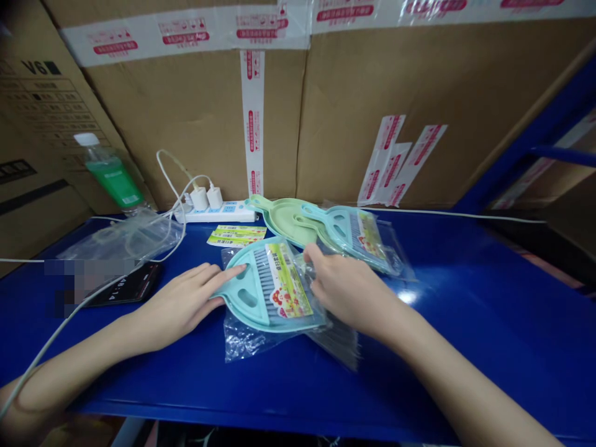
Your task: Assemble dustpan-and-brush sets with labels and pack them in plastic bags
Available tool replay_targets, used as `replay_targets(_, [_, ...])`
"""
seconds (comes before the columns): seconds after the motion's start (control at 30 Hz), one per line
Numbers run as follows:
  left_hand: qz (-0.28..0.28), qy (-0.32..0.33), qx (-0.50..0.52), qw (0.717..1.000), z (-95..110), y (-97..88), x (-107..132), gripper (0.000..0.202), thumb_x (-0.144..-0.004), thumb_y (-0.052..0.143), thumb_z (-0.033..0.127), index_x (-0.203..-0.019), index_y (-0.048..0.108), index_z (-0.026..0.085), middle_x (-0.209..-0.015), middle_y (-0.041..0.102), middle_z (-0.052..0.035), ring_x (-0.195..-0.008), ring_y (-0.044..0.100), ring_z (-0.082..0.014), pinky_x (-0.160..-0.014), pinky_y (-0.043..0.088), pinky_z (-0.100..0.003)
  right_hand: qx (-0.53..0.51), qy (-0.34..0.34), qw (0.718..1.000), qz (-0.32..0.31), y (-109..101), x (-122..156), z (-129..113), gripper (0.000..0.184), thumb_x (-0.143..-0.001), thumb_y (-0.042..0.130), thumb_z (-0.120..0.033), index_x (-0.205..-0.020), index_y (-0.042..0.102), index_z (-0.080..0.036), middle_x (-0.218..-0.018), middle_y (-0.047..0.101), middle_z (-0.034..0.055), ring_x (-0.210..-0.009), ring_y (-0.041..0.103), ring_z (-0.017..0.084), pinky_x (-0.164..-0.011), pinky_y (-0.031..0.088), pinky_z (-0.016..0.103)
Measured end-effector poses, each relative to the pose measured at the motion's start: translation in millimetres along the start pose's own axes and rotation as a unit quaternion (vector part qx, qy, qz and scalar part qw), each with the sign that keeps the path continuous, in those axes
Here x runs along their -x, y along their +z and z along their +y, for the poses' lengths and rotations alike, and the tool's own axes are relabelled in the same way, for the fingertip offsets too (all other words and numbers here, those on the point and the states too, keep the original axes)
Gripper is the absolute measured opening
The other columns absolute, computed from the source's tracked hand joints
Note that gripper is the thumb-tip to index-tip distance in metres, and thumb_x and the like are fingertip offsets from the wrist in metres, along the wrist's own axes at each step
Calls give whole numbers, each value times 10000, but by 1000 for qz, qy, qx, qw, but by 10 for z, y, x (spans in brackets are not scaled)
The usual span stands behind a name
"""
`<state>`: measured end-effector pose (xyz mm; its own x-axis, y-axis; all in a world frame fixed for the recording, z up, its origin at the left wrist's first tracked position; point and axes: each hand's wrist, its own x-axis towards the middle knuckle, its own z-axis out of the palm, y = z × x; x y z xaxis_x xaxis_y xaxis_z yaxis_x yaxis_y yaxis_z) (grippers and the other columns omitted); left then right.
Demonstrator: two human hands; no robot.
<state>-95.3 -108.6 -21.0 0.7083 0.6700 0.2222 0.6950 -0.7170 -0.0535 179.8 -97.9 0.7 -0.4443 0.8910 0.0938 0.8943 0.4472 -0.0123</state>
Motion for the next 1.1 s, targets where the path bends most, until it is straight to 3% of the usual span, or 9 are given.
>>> replay_targets(0.13, [-9, -1, 28, 1000, -45, -42, -17, 447, -971, 407, 229, -1414, 348, 205, -956, 589, -59, -873, 550, -212, -801, 492, -358, 51, 18, 998, -17, 2, -10, 152, 247, -737, 387, -52, -896, 520, -186, -643, 645, 34, -548, 611, 205, -474, 315, 271])
replay_targets(0.23, [-17, 2, 32, 999, -60, -50, -30, 454, -972, 401, 218, -1421, 333, 201, -964, 583, -59, -864, 532, -209, -806, 481, -361, 28, -5, 998, 57, 7, -30, 147, 239, -803, 345, -73, -909, 525, -189, -771, 679, 64, -637, 644, 206, -518, 388, 283])
replay_targets(0.33, [-19, 13, 25, 999, -72, -41, -37, 453, -977, 386, 224, -1424, 323, 190, -996, 581, -69, -878, 517, -216, -814, 474, -374, -9, -42, 991, 123, 7, -52, 71, 234, -906, 311, -189, -873, 542, -200, -830, 685, 79, -725, 647, 212, -578, 436, 300])
replay_targets(0.47, [-2, 34, 20, 999, -94, -36, -46, 440, -990, 341, 249, -1423, 324, 172, -1002, 573, -80, -880, 502, -226, -808, 471, -390, -21, -11, 997, 78, 25, -75, 1, 305, -928, 345, -311, -666, 477, -224, -648, 622, 42, -594, 587, 193, -522, 392, 296])
replay_targets(0.63, [5, 43, 16, 999, -103, -38, -63, 431, -1003, 300, 273, -1423, 331, 183, -976, 574, -71, -864, 501, -214, -816, 460, -379, -111, 22, 992, 49, 60, -110, 6, 335, -904, 408, -348, -590, 374, -237, -488, 476, -30, -435, 425, 128, -444, 297, 255])
replay_targets(0.93, [7, 52, 14, 999, -104, -26, -72, 435, -1007, 286, 292, -1421, 340, 173, -966, 582, -72, -853, 502, -215, -805, 454, -369, -175, 44, 984, -12, 53, -135, 28, 319, -904, 366, -311, -596, 382, -231, -507, 418, -37, -479, 368, 129, -479, 280, 261])
replay_targets(1.1, [-4, 42, 17, 999, -96, -33, -74, 433, -1008, 284, 298, -1422, 340, 185, -957, 586, -68, -872, 513, -215, -827, 451, -371, -177, 42, 983, -4, 49, -138, 46, 322, -898, 354, -300, -583, 335, -234, -506, 417, -37, -477, 371, 128, -472, 279, 261])
